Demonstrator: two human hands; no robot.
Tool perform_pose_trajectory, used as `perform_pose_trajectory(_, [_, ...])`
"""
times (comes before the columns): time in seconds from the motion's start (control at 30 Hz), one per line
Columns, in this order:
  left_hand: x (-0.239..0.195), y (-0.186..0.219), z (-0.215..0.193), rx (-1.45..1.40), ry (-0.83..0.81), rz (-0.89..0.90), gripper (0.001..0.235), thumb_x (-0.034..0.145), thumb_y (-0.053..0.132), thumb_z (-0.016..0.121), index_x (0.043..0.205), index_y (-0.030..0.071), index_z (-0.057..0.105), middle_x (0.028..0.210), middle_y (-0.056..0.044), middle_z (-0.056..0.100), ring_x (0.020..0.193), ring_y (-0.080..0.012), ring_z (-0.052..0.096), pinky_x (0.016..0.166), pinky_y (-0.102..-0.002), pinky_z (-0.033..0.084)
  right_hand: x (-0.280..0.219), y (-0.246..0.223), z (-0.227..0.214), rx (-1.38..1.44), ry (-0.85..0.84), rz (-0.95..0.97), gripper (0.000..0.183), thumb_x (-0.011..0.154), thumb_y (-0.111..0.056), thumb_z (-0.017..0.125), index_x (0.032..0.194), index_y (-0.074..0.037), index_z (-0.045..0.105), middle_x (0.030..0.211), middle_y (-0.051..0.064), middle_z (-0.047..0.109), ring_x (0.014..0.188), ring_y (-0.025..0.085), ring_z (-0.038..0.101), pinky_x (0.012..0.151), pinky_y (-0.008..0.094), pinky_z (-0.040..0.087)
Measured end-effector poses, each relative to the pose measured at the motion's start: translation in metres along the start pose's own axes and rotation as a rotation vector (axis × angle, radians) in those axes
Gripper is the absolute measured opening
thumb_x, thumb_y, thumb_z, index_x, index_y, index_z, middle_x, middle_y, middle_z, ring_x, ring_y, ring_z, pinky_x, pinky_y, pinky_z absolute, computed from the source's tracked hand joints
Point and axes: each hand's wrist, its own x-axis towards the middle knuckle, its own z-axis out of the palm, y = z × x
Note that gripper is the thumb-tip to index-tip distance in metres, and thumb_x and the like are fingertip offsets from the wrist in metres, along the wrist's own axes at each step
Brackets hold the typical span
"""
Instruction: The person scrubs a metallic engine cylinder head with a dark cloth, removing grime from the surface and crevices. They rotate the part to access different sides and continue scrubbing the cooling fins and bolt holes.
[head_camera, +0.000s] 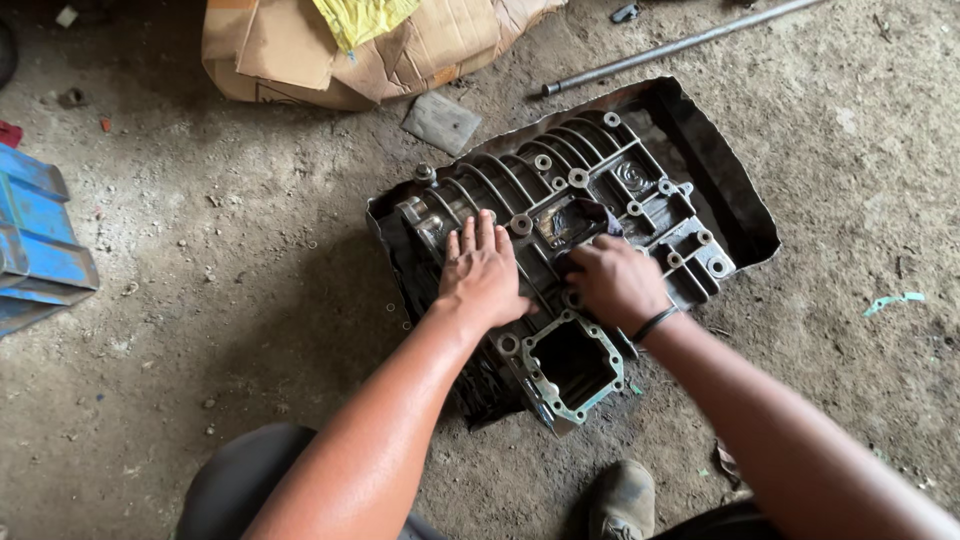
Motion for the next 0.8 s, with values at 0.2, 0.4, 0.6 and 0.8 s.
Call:
perform_pose_trajectory(0.2, [-0.005,-0.008,-0.003,0.010,0.061,0.036,0.122,0.080,0.045,0.082,0.159,-0.006,0.004,0.167,-0.029,-0.004,0.156,-0.0419,0.001,0.126,-0.051,0.001,0.000,-0.008,-0.020,-0.164,0.084,0.041,0.018,0.103,-0.019,0.061,0.109,-0.015,0.077,0.096,0.007,0.068,0.089,0.022,0.066,0.069,0.036,0.059])
perform_pose_trajectory(0.4, [-0.003,-0.003,0.007,0.193,0.153,0.038,0.111,0.082,0.030,0.080,0.158,-0.011,0.009,0.166,-0.034,0.002,0.153,-0.0452,0.006,0.122,-0.055,0.005,-0.005,-0.008,-0.018,0.031,0.106,-0.179,0.031,0.081,-0.014,0.065,0.109,-0.016,0.079,0.091,0.009,0.068,0.087,0.024,0.064,0.069,0.041,0.056])
perform_pose_trajectory(0.6, [0.001,-0.013,0.007,-0.002,0.077,0.056,0.121,0.077,0.044,0.084,0.157,-0.006,0.008,0.166,-0.028,-0.001,0.155,-0.0403,0.003,0.126,-0.049,0.004,0.011,0.003,-0.025,-0.135,0.138,-0.156,0.021,0.083,-0.010,0.063,0.097,-0.012,0.079,0.100,0.008,0.067,0.088,0.023,0.063,0.069,0.039,0.056])
perform_pose_trajectory(0.8, [-0.006,-0.006,0.004,0.100,0.072,0.039,0.119,0.079,0.041,0.084,0.159,-0.008,0.011,0.168,-0.029,0.001,0.156,-0.0404,0.007,0.126,-0.050,0.007,0.004,0.002,-0.018,-0.148,-0.040,-0.141,0.017,0.095,-0.013,0.059,0.097,-0.012,0.076,0.091,0.005,0.067,0.083,0.019,0.061,0.072,0.035,0.055])
